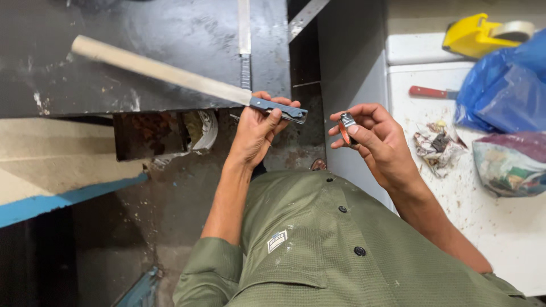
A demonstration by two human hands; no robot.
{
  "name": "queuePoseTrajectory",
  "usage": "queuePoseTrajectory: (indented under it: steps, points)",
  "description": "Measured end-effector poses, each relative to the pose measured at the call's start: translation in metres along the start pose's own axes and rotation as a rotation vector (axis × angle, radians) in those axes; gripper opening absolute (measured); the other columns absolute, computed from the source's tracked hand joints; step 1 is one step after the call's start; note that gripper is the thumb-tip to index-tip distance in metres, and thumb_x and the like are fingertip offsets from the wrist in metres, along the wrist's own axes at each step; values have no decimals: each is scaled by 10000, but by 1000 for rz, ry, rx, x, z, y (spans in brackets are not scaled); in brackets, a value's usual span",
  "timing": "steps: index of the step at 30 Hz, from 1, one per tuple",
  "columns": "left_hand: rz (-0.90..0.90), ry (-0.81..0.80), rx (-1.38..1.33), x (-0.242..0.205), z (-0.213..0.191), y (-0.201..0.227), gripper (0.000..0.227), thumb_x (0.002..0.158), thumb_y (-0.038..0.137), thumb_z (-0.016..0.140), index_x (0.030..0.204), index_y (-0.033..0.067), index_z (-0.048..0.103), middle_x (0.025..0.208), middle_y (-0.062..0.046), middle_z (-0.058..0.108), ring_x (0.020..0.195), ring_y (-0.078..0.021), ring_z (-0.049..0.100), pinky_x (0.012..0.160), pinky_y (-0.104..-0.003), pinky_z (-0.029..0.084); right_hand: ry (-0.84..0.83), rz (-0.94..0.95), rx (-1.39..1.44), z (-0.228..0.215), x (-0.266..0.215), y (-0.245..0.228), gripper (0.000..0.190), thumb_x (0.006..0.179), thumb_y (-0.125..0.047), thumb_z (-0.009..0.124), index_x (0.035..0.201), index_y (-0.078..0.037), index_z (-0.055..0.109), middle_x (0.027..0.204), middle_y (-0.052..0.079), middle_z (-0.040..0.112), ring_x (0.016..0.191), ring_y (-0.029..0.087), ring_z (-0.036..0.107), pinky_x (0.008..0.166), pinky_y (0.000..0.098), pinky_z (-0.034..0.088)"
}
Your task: The person wraps black electrical tape around the handle of a metal file, securing it with multiple layers. They then repeat the process on a second metal file, wrapping the tape around the handle to create a grip.
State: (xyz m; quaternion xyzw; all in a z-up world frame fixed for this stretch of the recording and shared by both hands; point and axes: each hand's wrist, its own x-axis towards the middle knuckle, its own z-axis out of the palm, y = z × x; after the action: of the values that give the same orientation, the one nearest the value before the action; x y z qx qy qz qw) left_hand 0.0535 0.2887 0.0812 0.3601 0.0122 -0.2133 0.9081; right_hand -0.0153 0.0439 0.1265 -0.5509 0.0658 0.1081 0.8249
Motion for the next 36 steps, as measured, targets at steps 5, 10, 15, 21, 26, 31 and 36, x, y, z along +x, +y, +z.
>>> queuePoseTrajectory:
  steps: [5,10,15,21,26,31,36]
  points:
    - [-103,86,159,9,-31,-9,404,975,170,661,1286,41,438,1320,-227,640,1113,-278,700,930,-375,618,51,73,-76,25,21,14,310,998,-108,636,1254,6,504,1222,153,604,1128,249,673,994,415,588]
    - [-257,147,196,13,-55,-30,480,1038,320,599,1184,-136,604,1180,-281,714,1008,-283,769,899,-343,635,135,187,-118,41,27,26,298,993,-110,632,1239,4,505,1184,119,594,1114,238,676,981,401,587]
    - [-405,181,167,19,-56,-31,595,1009,436,574,1157,-139,600,1111,-214,713,987,-290,790,838,-323,641,236,258,-153,51,32,29,310,993,-133,643,1250,-11,520,1114,120,655,1023,189,662,911,390,588]
    - [-526,38,788,6,-37,15,473,964,407,630,1110,-18,779,890,-113,791,635,-143,702,572,-267,569,255,221,-64,53,26,41,339,1003,-139,669,1272,12,528,1118,108,650,1023,168,664,922,376,599]
    - [-188,-55,999,6,-15,44,301,919,291,745,1118,69,785,853,-41,791,602,-39,623,556,-220,510,282,179,-10,63,24,52,379,971,-61,708,1288,23,519,1153,153,663,1026,204,676,941,351,584]
    - [-138,-173,1065,18,-2,45,281,872,215,795,1102,57,769,850,-31,753,553,-56,533,508,-236,459,309,102,38,76,20,63,406,931,-24,737,1266,23,514,1224,147,650,1139,202,671,1006,344,581]
    - [-100,-240,1101,20,-3,42,201,877,169,803,1019,34,757,884,-21,737,591,-52,535,532,-238,455,344,37,19,81,12,73,423,940,-36,752,1291,27,524,1260,106,615,1197,178,629,1043,323,558]
